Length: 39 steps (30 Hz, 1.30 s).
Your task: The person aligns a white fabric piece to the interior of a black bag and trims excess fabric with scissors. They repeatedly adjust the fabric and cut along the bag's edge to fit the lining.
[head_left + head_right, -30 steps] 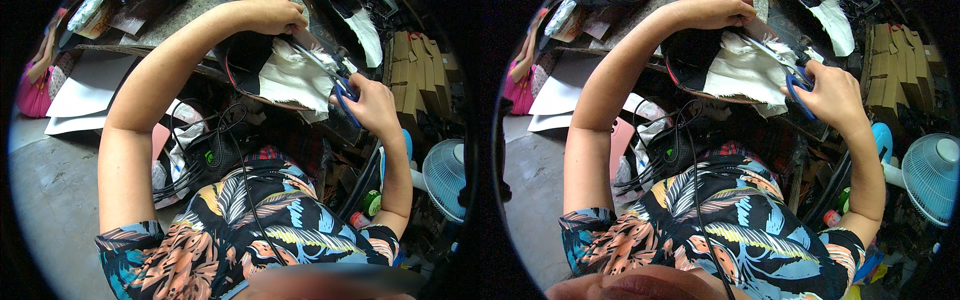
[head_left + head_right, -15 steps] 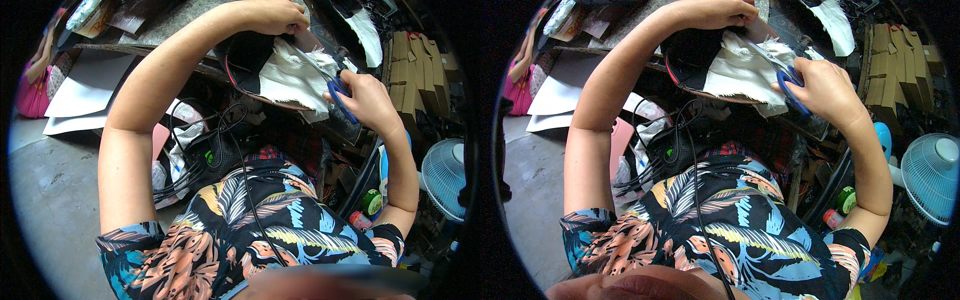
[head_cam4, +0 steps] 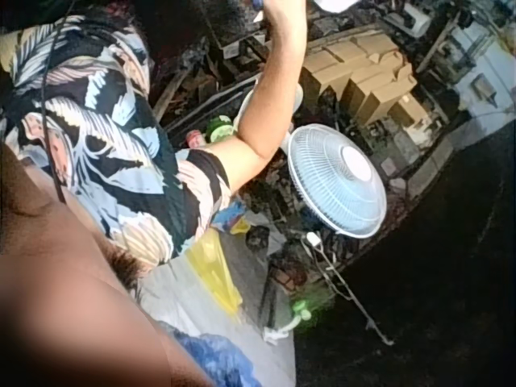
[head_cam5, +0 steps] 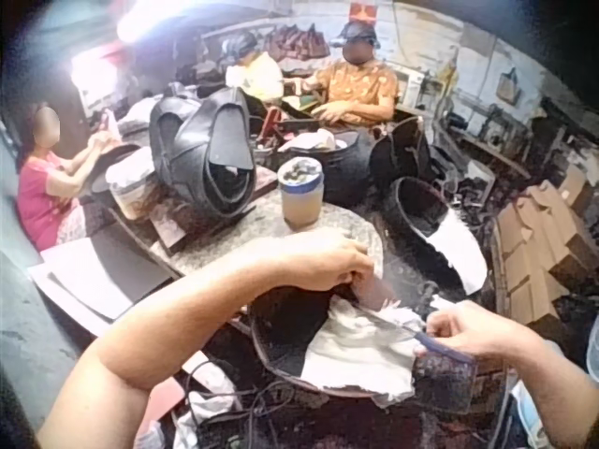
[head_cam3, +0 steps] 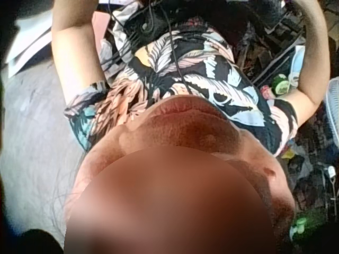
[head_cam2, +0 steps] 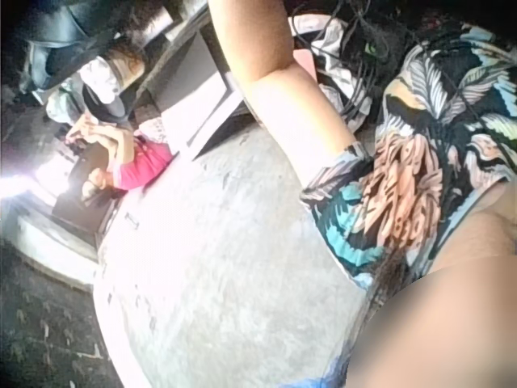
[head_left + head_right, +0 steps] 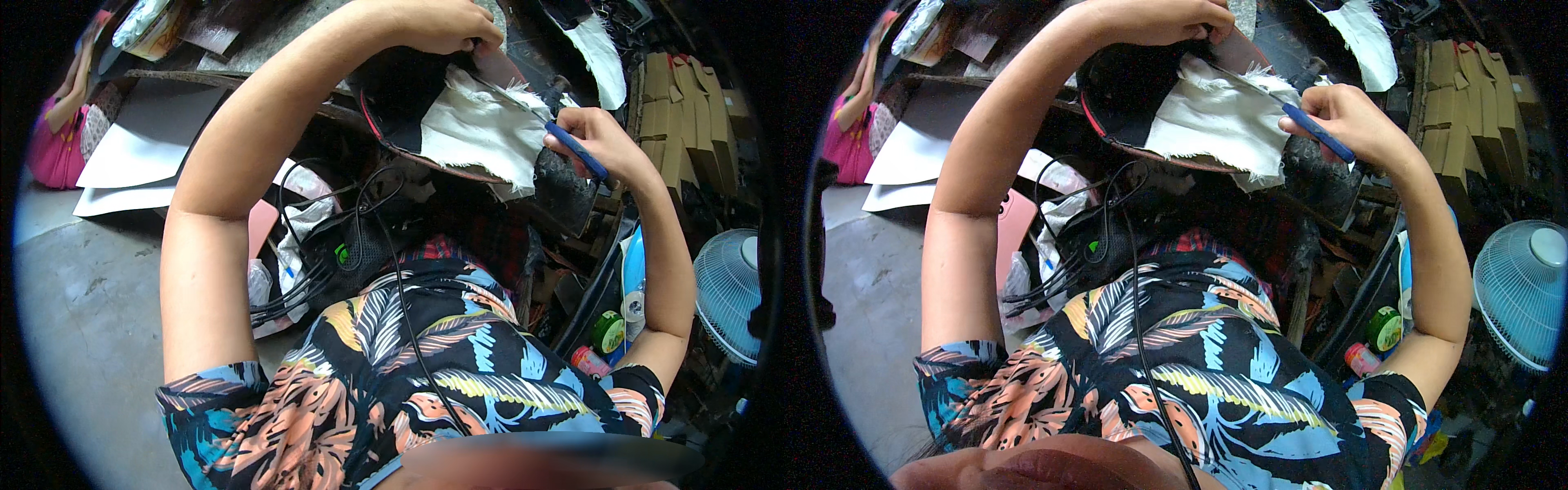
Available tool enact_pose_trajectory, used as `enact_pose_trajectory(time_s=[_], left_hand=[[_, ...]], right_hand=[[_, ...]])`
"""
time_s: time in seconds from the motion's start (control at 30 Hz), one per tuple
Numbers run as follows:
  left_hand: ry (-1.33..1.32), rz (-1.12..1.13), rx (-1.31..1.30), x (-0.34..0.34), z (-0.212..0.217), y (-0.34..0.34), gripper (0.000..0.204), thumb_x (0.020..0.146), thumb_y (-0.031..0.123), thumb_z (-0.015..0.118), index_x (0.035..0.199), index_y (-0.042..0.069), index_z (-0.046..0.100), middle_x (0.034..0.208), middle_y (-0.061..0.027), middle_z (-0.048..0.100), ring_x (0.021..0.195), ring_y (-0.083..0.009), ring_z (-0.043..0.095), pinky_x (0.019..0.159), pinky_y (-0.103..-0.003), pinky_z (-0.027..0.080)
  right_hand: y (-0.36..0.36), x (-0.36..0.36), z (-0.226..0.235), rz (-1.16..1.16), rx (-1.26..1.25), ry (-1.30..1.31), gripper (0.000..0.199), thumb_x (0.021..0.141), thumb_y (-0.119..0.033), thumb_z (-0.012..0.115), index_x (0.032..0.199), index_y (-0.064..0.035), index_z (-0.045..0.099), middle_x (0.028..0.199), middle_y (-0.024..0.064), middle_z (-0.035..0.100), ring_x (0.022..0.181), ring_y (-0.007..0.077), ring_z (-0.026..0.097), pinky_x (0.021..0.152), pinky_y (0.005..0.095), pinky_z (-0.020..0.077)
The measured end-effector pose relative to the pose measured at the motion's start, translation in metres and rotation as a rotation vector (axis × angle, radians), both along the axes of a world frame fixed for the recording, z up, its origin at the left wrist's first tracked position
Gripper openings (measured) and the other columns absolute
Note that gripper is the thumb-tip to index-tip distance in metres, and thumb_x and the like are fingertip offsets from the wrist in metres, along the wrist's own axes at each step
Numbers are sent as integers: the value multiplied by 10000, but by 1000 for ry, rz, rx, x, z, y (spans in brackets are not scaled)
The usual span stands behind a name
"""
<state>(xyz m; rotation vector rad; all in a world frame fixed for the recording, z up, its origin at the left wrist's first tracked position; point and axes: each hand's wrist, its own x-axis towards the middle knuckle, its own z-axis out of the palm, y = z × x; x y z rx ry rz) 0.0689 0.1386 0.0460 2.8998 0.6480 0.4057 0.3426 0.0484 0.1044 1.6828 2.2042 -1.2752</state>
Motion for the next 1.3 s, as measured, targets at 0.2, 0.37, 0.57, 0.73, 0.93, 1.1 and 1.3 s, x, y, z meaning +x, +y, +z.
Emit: enact_pose_trajectory(time_s=[0.2,0.37,0.57,0.73,0.93,1.1,1.3], left_hand=[[40,-53,-4,-10,6,-5,55,729,164,699,781,155,711,984,-45,641,991,-291,598,870,-421,479],[-50,-98,-12,-8,5,-1,30,710,128,703,731,132,681,904,-55,645,917,-290,620,807,-416,495],[-58,-104,-196,-10,7,1,59,683,21,675,720,64,660,857,-102,647,863,-319,634,762,-404,503],[-106,-56,-263,-8,7,-3,57,688,-21,644,702,33,631,861,-130,644,850,-334,636,743,-395,504],[-279,36,179,-21,32,-30,20,746,34,639,728,36,629,1052,-175,604,1031,-351,588,840,-443,479],[-95,260,191,-20,41,-77,131,765,159,657,760,28,669,922,-137,632,929,-328,640,821,-435,519],[104,544,-55,5,10,-81,456,884,436,669,850,-13,744,842,-203,709,802,-337,715,764,-413,576]], right_hand=[[-13,3,6,224,483,-341,551,753,-572,767,870,-45,661,656,138,634,620,330,658,644,404,528],[-32,-2,7,251,670,-374,522,762,-553,768,864,-54,652,699,171,665,698,369,683,653,442,530],[-35,3,0,188,603,-353,492,773,-500,783,869,-40,636,668,166,632,664,344,661,628,428,505],[-26,22,-9,156,528,-218,378,802,-347,808,871,-16,639,597,82,562,546,190,592,556,330,442],[7,60,-16,-259,644,-340,462,828,-472,779,812,-19,689,594,75,568,545,167,542,531,335,419],[37,77,-23,-238,730,-319,366,813,-374,793,816,-22,694,653,120,629,602,225,622,592,371,477],[42,50,-9,-63,765,-261,317,872,-255,743,1084,-20,722,903,153,728,793,226,693,775,333,533]])
